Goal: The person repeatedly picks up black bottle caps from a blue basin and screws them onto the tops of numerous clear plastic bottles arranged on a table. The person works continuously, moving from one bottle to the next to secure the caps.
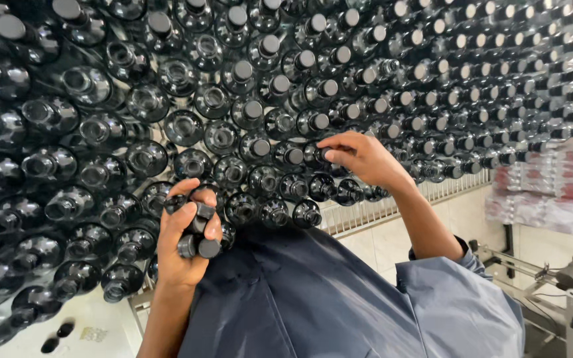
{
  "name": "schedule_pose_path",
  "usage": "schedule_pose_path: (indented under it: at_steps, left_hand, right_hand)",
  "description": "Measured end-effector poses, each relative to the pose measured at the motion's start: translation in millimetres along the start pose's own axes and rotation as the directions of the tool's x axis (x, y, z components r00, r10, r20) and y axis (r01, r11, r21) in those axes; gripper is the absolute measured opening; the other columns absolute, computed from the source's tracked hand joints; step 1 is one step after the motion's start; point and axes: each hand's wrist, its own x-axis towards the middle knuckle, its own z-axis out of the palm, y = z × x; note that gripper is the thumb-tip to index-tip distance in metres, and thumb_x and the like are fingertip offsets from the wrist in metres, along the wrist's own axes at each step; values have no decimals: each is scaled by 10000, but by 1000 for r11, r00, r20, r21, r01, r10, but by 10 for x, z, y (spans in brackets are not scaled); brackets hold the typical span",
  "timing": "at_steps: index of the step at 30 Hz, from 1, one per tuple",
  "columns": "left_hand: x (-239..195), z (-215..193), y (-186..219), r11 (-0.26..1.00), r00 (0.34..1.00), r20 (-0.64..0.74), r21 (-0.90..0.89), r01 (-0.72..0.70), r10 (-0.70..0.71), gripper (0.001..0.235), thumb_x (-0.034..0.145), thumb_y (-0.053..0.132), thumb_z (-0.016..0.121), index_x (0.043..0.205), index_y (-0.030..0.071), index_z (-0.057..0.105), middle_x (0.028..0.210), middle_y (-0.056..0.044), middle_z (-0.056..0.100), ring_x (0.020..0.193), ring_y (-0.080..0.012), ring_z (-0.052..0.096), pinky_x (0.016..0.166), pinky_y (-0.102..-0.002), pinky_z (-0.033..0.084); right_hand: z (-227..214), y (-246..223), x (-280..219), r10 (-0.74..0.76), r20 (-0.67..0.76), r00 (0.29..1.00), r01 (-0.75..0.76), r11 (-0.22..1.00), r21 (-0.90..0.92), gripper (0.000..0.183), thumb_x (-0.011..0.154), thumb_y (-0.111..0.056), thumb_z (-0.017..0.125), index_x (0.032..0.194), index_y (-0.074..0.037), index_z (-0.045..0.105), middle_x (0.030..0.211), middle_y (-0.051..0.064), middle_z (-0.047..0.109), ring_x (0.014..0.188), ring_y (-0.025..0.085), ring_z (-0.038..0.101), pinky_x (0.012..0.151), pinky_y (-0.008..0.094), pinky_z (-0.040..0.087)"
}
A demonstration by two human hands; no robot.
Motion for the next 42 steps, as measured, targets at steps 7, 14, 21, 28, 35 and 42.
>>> schedule_pose_path:
  at_steps: [7, 14, 21, 28, 35, 42]
  left_hand:
    - [58, 67, -58, 1000, 999, -38, 19, 4, -3, 398, 1070, 80, 577, 1454, 7, 500, 1122, -244, 637, 604, -208, 668, 498, -319, 559]
    - [92, 139, -78, 1000, 999, -33, 29, -11, 12, 398, 1069, 78, 587, 1450, 2, 501, 1122, -236, 646, 612, -206, 697, 498, -336, 580]
    - [92, 170, -89, 999, 999, -33, 30, -27, 28, 378, 1080, 74, 560, 1446, 10, 493, 1126, -217, 646, 622, -191, 705, 509, -324, 585]
    - [13, 284, -259, 1000, 999, -52, 14, 2, -1, 353, 1094, 72, 541, 1441, 19, 499, 1129, -219, 646, 634, -200, 711, 506, -320, 603]
    - [59, 734, -482, 994, 994, 33, 53, 100, -102, 368, 1047, 75, 630, 1393, -34, 574, 1026, -307, 674, 589, -217, 583, 522, -289, 509]
    - [-242, 697, -676, 915, 914, 54, 53, 400, -403, 369, 1043, 53, 651, 1383, -63, 567, 1144, -325, 671, 600, -298, 673, 607, -375, 629]
  right_hand:
    - [-14, 124, 54, -60, 8, 998, 60, 998, 2, 295, 1030, -268, 786, 1292, -136, 819, 1101, 122, 775, 1028, 268, 742, 954, 419, 588]
    - [25, 204, 100, -31, 24, 999, 29, 994, 102, 347, 956, -286, 871, 1246, -103, 822, 1042, 90, 754, 959, 191, 722, 899, 348, 626]
    - [66, 320, 207, -22, 74, 997, 11, 988, 153, 407, 945, -272, 877, 1297, -79, 803, 1024, 96, 732, 910, 181, 705, 846, 335, 633]
    - [94, 492, 319, -85, 71, 994, 79, 993, 88, 319, 959, -263, 863, 1243, -121, 834, 926, 80, 674, 786, 227, 687, 774, 402, 596]
    - [152, 475, 299, -258, -42, 965, 253, 963, -97, 389, 949, -369, 872, 1272, -161, 810, 912, 69, 651, 833, 244, 659, 783, 417, 545]
    - [979, -490, -1079, -584, -248, 773, 615, 785, 69, 496, 931, -331, 873, 1360, -110, 762, 1405, 164, 681, 1362, 400, 635, 1174, 518, 496]
